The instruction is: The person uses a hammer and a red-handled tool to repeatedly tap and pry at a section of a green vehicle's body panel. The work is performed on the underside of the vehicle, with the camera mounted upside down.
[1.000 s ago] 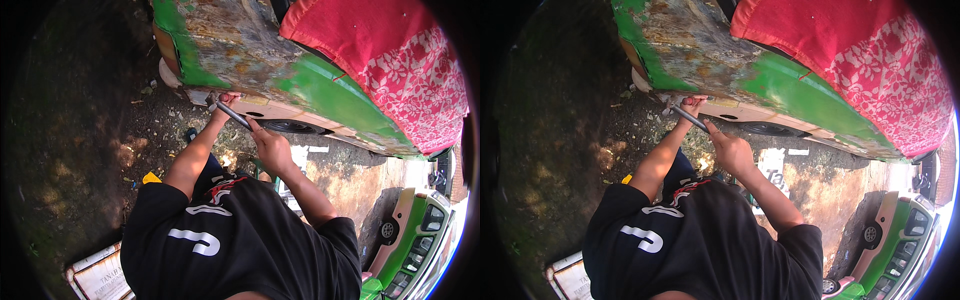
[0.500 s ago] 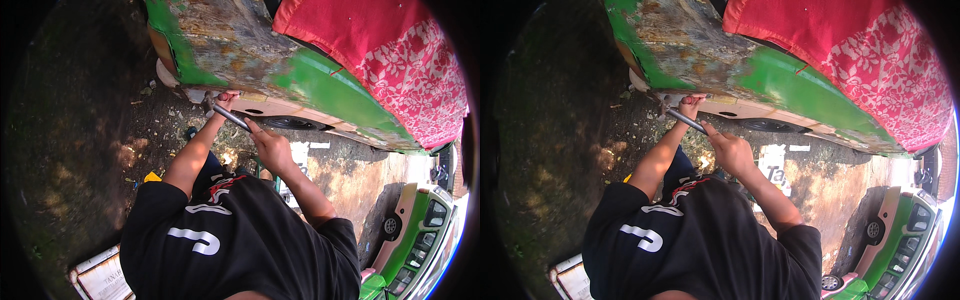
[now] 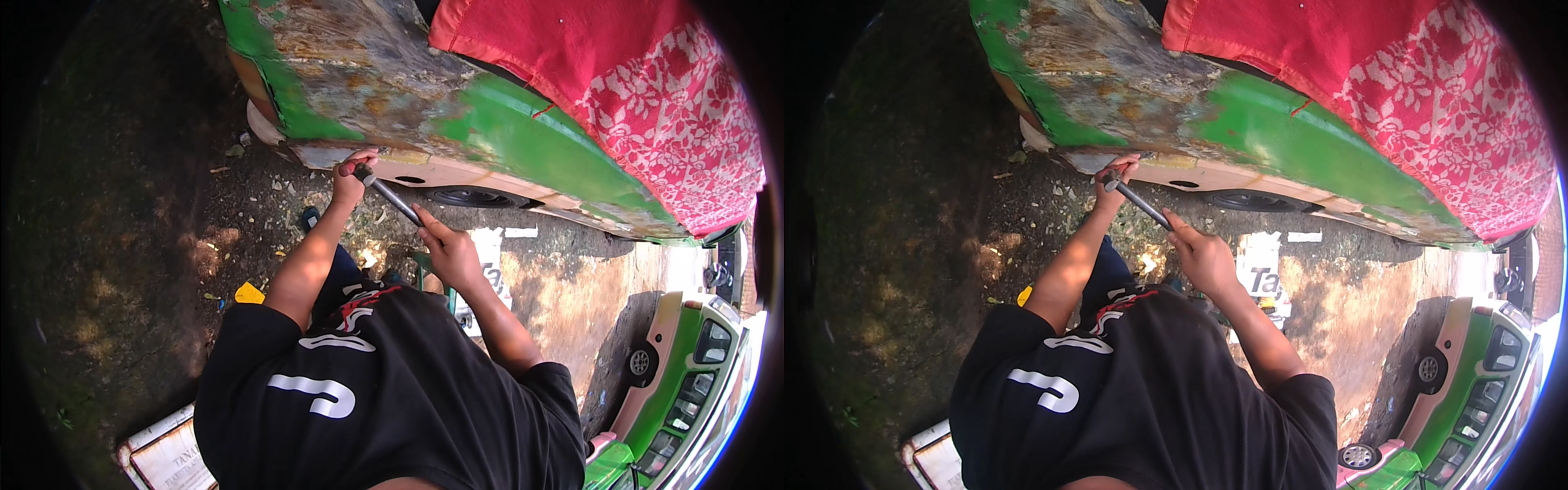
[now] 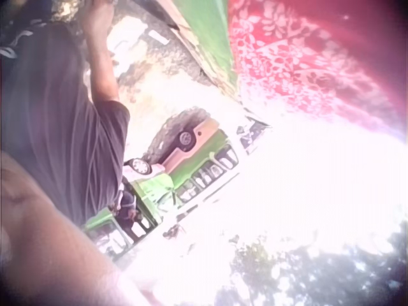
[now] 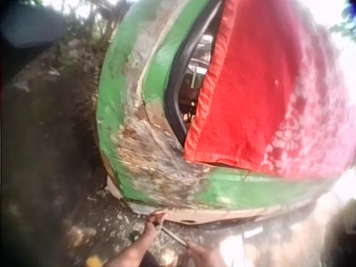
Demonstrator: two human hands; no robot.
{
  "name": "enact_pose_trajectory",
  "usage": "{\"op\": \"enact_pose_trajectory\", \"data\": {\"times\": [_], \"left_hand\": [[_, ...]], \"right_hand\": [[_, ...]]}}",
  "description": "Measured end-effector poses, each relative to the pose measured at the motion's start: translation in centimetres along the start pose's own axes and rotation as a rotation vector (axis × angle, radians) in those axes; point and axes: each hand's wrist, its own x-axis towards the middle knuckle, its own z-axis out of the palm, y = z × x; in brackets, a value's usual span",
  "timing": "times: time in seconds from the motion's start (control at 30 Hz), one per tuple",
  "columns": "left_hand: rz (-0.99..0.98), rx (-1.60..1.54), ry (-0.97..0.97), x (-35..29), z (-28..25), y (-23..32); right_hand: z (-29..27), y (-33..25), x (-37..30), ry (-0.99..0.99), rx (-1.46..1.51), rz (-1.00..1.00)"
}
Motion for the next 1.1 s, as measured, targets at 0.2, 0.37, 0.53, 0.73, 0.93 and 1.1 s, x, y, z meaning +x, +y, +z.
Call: {"op": "enact_pose_trajectory", "data": {"times": [0.2, 0.37, 0.53, 0.73, 0.93, 1.1], "left_hand": [[-0.058, -0.001, -0.081, 0.7, -0.5, 0.3], [-0.043, 0.076, -0.113, 0.7, -0.5, 0.6], [-0.035, 0.083, -0.095, 0.6, -0.6, 0.1], [-0.057, 0.049, -0.054, 0.5, 0.1, -0.2], [-0.034, 0.065, -0.06, 0.6, 0.0, 0.0], [-0.023, 0.107, -0.077, 0.5, 0.3, 0.2]], "right_hand": [[0.5, 1.1, -0.4, -0.002, 0.051, 0.104], [0.4, 1.3, -0.5, 0.023, 0.123, 0.06], [-0.4, 0.3, -0.4, -0.071, 0.076, 0.109], [0.8, 1.7, -0.8, 0.033, 0.142, 0.042], [-0.1, 1.0, -0.9, 0.0, 0.132, 0.113], [0.7, 2.3, -0.9, 0.07, 0.173, 0.006]]}}
